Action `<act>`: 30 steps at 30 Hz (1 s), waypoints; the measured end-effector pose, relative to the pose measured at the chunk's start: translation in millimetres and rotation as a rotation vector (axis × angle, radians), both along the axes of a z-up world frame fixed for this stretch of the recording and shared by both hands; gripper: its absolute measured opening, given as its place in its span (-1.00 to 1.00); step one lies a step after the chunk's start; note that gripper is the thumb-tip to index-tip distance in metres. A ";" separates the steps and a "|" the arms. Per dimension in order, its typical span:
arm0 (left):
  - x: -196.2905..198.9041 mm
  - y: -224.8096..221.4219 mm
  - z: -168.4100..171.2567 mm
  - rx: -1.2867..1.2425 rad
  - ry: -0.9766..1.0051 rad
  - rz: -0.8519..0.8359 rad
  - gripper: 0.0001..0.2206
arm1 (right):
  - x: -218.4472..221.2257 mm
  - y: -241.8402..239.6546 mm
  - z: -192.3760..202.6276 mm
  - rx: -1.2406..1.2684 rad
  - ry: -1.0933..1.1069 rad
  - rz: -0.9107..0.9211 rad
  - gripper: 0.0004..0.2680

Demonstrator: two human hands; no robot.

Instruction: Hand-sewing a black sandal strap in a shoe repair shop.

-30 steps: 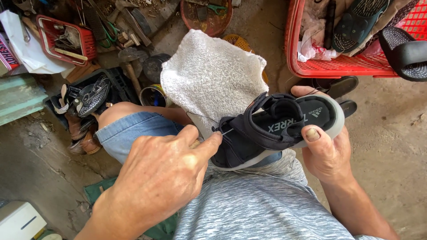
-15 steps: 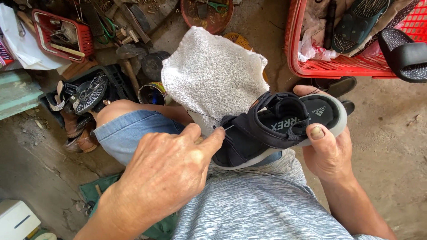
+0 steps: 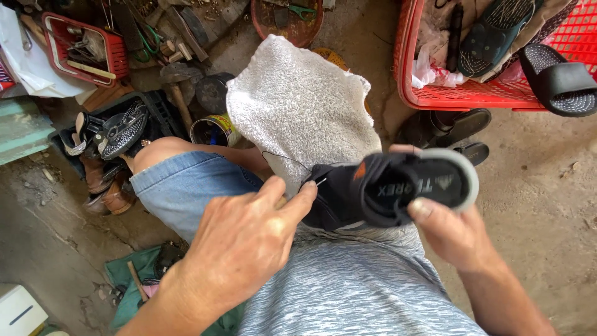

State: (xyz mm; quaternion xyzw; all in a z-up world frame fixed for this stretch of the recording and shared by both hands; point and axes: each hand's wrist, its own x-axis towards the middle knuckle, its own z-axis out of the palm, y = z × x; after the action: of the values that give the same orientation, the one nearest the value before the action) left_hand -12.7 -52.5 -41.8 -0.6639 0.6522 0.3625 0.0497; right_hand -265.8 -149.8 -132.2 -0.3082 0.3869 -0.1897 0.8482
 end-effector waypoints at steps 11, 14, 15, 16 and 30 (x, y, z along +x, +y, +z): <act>19.7 105.0 -24.7 -0.324 0.231 0.493 -0.72 | 41.8 61.6 17.9 -0.902 -0.114 0.432 -0.44; 40.7 119.2 -38.5 -0.349 0.277 0.553 -0.73 | 67.7 71.2 16.9 -1.008 -0.106 0.608 -0.33; 44.0 121.7 -44.6 -0.334 0.333 0.585 -0.73 | 72.3 75.0 16.4 -1.016 -0.053 0.674 -0.24; 47.6 123.4 -47.4 -0.333 0.337 0.579 -0.73 | 72.6 77.5 16.5 -1.015 -0.047 0.669 -0.24; 67.3 96.1 -62.2 -0.306 0.511 0.440 -0.74 | 68.7 71.0 13.0 -1.360 -0.086 0.677 -0.50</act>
State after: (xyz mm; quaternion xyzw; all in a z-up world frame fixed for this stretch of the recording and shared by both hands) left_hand 54.6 43.6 -104.0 -0.6760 0.5318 0.4168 -0.2940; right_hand -197.1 -78.7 -119.2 -0.8571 0.0356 -0.1275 0.4979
